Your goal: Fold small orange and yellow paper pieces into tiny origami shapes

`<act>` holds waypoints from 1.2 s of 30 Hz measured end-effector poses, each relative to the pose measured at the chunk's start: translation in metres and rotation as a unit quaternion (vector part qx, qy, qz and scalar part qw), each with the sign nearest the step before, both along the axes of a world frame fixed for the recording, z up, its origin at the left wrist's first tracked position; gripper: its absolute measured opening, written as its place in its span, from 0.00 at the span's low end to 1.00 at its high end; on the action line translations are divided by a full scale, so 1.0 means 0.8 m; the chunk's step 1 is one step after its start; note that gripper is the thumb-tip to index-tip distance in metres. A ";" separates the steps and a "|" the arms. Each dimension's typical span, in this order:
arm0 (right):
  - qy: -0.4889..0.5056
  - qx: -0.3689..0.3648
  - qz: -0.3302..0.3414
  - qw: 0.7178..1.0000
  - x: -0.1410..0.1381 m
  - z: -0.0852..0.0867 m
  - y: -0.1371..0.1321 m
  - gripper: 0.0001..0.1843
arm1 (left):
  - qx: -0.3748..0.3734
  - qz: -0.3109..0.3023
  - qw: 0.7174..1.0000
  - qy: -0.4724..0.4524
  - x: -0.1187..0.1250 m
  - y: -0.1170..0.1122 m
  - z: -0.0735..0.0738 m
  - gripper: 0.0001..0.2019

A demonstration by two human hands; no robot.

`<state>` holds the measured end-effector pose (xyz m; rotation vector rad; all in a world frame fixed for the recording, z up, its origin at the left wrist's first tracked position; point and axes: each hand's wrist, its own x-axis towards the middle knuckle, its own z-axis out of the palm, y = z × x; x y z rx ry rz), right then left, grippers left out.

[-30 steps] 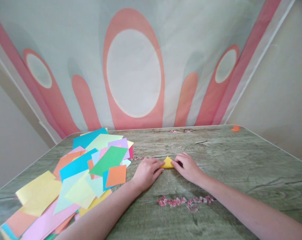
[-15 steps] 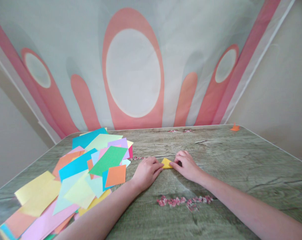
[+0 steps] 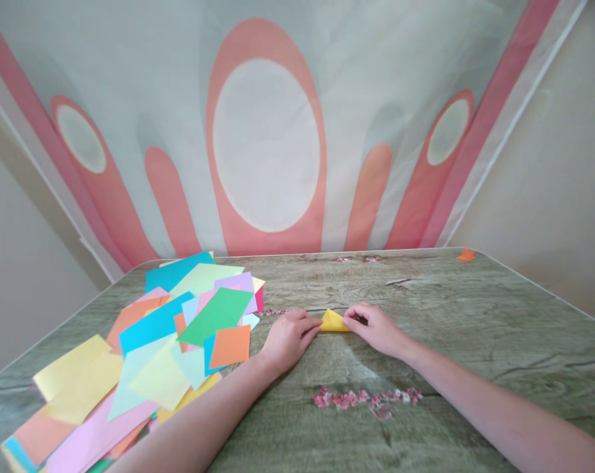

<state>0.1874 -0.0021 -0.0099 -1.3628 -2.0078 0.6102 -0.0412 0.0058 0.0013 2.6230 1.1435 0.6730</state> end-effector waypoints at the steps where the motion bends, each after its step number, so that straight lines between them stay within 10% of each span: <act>1: 0.005 -0.002 -0.009 1.000 -0.001 -0.001 0.000 0.09 | -0.001 0.000 1.000 0.000 0.000 0.000 0.000 0.13; 36: -0.121 0.119 0.027 0.985 -0.009 -0.008 -0.015 0.13 | 0.008 -0.043 0.998 0.044 0.002 0.002 -0.003 0.15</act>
